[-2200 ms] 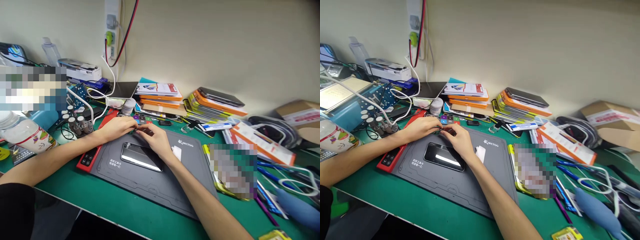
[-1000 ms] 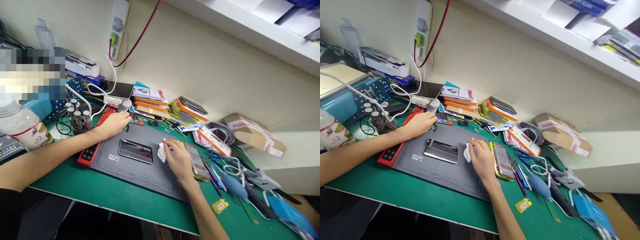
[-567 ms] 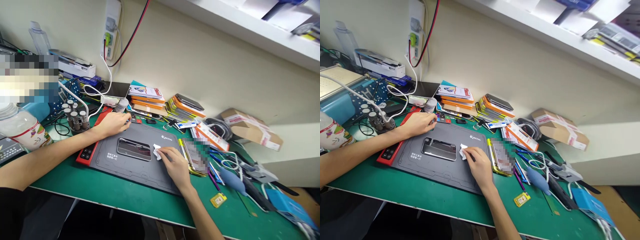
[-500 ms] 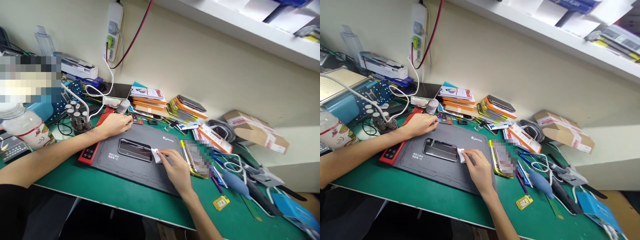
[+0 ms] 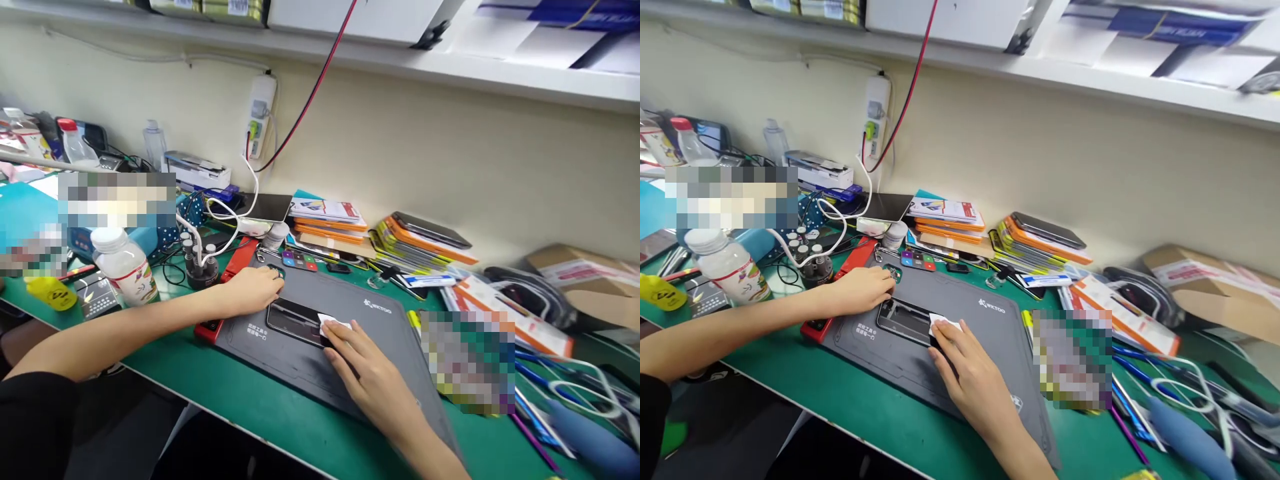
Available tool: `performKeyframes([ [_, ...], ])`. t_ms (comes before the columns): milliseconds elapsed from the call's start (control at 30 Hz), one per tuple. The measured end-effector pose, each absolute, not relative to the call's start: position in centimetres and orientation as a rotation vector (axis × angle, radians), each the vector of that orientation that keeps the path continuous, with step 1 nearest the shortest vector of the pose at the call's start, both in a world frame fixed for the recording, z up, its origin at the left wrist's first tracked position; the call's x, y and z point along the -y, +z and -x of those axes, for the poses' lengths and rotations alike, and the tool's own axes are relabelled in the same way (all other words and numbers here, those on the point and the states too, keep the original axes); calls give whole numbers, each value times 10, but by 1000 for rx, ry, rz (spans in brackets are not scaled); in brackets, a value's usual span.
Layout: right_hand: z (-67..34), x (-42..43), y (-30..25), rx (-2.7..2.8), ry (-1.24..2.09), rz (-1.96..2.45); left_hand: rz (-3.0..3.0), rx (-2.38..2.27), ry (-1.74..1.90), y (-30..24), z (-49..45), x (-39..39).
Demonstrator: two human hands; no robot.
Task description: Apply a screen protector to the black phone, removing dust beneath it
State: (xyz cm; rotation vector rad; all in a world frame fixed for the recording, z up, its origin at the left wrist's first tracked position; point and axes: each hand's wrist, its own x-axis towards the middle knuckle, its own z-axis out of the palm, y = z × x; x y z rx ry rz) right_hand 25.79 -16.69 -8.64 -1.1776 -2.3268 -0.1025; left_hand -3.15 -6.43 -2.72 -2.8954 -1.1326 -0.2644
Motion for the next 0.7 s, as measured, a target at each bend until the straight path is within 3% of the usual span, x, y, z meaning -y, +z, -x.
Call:
performKeyframes([
  [433, -181, 123, -57, 2479, 183, 1114, 2954, 1326, -364, -39, 42, 71],
  [700, -164, 118, -66, 2484, 2, 1024, 2867, 1323, -303, -30, 41, 83],
])
